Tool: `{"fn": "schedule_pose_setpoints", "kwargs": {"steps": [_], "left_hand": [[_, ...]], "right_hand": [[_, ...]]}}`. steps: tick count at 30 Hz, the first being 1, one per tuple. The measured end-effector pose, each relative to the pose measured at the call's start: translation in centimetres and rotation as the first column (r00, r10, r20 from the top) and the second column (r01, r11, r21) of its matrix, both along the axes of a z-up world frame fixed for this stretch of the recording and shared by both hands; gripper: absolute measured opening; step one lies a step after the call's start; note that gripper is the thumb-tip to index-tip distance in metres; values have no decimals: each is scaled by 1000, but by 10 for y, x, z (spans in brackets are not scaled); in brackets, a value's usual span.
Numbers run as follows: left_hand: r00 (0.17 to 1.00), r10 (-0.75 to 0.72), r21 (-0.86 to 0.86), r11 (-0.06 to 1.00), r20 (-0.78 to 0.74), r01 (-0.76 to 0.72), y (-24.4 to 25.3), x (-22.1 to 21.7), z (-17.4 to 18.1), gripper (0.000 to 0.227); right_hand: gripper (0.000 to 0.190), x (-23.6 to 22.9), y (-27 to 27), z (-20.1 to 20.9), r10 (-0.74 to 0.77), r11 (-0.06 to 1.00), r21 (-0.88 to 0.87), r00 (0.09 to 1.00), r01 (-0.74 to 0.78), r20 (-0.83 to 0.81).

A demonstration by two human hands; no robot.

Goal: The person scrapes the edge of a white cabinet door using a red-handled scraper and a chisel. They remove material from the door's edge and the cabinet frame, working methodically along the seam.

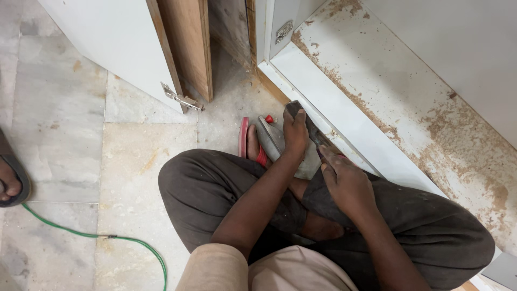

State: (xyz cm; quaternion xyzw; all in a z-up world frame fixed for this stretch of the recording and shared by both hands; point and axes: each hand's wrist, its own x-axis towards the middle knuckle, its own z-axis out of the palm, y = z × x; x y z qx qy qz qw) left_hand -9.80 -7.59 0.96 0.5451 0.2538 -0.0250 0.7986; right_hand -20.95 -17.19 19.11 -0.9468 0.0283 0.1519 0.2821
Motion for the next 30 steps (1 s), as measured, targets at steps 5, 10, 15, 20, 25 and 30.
{"fn": "schedule_pose_setpoints", "kwargs": {"steps": [5, 10, 15, 20, 25, 30], "left_hand": [[1000, -19, 22, 1000, -16, 19, -2, 8, -3, 67], [999, -42, 78, 996, -10, 43, -6, -1, -14, 65], [998, -50, 163, 986, 25, 45, -3, -3, -19, 65], [997, -40, 250, 968, 62, 23, -5, 3, -6, 63], [989, -59, 233, 972, 135, 27, -3, -11, -12, 54], [977, -41, 243, 970, 207, -11, 0, 2, -13, 48]], "right_hand": [[46, 3, -5, -6, -2, 1000, -18, 1000, 2, 19], [46, -8, -7, -10, -2, 999, 37, 999, 0, 48], [49, -9, -7, -18, -33, 999, -27, 997, 32, -73], [48, -4, -7, -20, 13, 1000, -22, 997, -12, 78], [48, -16, -5, -26, 5, 1000, 16, 997, -6, 79], [50, -5, -1, -27, 24, 1000, 11, 998, -25, 60]]}}
